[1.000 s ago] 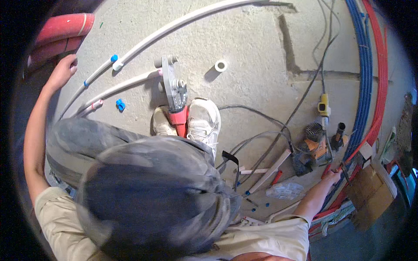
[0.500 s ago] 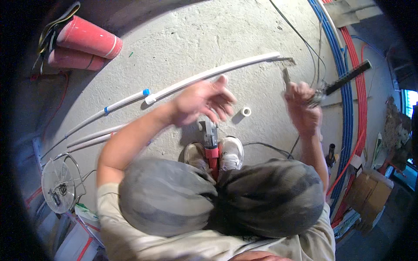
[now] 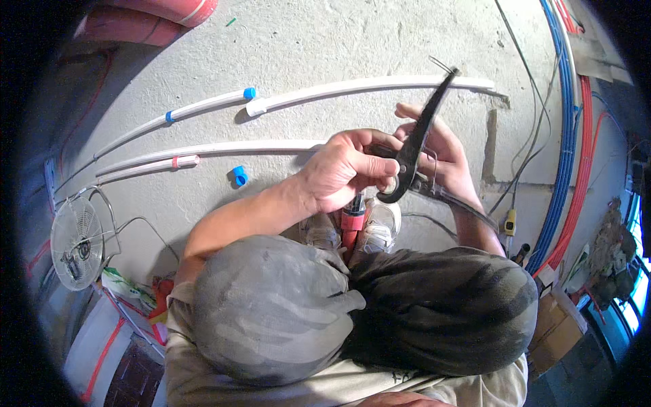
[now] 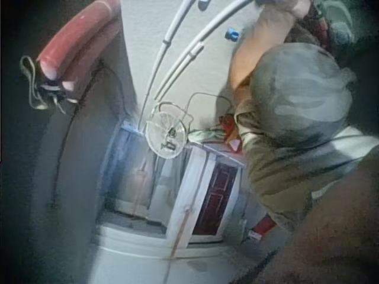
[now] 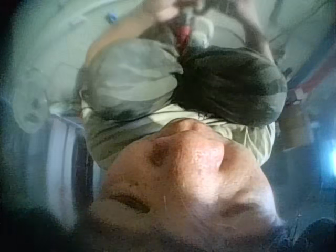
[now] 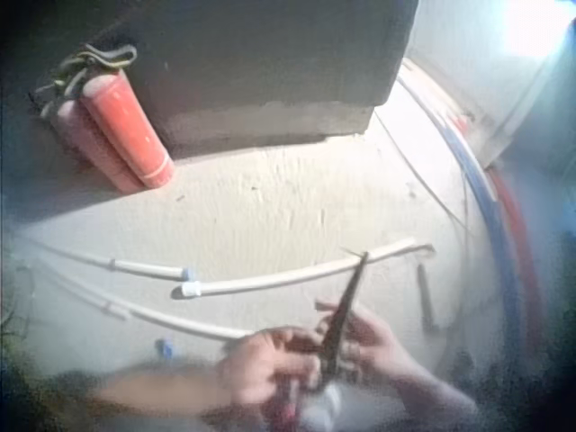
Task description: The person sits on the floor and uses a pipe fusion tool to heat and join white PVC pipes with elbow fittings. They repeatedly pick up pipes, insert them into the tool, and connect them to fittings, occasionally using pliers to adjust the components.
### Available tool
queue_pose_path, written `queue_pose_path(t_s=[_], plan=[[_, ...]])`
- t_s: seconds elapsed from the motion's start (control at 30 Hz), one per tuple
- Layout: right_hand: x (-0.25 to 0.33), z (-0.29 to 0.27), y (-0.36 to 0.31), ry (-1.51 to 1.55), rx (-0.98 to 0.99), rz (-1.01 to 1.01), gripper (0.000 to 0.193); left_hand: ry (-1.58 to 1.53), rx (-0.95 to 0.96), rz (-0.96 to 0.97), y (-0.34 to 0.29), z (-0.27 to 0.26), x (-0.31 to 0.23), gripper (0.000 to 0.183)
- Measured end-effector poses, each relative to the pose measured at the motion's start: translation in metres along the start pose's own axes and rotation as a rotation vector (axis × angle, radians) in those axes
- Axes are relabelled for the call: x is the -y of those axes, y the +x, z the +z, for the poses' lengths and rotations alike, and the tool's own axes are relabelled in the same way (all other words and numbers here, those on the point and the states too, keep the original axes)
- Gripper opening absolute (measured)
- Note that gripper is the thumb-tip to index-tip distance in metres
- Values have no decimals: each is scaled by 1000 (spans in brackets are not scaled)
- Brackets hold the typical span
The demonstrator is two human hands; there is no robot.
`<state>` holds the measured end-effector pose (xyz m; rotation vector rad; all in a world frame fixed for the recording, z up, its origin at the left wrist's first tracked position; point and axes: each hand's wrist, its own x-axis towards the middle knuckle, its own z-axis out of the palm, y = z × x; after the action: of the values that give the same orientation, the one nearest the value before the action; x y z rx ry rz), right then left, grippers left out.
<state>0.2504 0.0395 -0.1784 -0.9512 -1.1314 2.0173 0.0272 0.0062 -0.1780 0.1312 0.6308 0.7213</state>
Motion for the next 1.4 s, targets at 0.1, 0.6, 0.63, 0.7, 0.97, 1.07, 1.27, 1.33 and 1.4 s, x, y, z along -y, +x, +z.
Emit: queue_pose_path(t_s=[0.1, 0.6, 0.63, 0.7, 0.97, 1.07, 1.27, 1.33, 1.4], plan=[[-5, -21, -9, 246, 124, 98, 74, 157, -99, 73, 8, -6, 6, 22], [-46, -9, -66, -492, 185, 379, 21, 910, -301, -65, -17, -43, 55, 15], [-47, -10, -65, -512, 200, 379, 21, 902, -308, -67, -18, -43, 55, 15], [-36, -8, -60, -532, 209, 408, 20, 877, -323, -14, -21, -40, 52, 18], [-54, -70, -40, -748, 84, 564, 17, 725, -569, -8, -36, -91, -2, 51], [-57, -68, -18, -768, 148, 522, 23, 754, -491, -59, -30, -99, 4, 36], [-56, -68, 8, -982, 255, 469, 21, 738, -480, -76, -27, -110, 13, 29], [-58, -68, 10, -1076, 281, 400, 24, 742, -486, -124, -28, -113, 11, 25], [-60, -68, 12, -1080, 293, 368, 27, 745, -487, -129, -30, -113, 10, 24]])
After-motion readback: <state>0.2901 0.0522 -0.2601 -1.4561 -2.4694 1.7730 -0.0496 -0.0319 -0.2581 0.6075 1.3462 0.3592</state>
